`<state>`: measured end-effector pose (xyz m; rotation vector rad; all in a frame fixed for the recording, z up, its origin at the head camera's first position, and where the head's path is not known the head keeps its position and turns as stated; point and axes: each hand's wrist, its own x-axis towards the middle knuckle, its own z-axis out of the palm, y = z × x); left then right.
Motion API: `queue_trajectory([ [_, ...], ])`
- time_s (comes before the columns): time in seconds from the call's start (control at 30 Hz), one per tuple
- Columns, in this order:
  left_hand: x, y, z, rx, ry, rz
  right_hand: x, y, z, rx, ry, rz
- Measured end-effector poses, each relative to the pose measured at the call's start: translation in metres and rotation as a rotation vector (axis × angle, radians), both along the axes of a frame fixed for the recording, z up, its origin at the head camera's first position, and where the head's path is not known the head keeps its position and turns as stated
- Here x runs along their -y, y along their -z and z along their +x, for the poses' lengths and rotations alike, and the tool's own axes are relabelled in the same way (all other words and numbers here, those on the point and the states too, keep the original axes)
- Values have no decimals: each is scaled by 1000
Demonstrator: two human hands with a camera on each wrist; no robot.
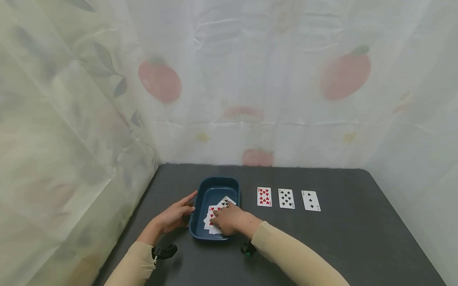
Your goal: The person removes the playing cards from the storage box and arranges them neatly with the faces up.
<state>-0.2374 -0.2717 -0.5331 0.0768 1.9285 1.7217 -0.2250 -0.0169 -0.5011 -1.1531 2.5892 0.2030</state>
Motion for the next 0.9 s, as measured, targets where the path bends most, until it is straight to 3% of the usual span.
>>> queue_trajectory([
  [0.07, 0, 0, 0, 2, -1, 3, -1, 1, -4, -11, -3, -34],
  [0.3, -1, -2, 0, 20, 2, 17, -6, 11, -23, -178, 56, -153],
  [0.57, -1, 2, -1, 16, -17, 12, -8, 19, -34, -148, 95, -161],
  [0.9, -1, 2, -1, 14, -8, 10, -1, 24, -37, -152, 113, -119],
])
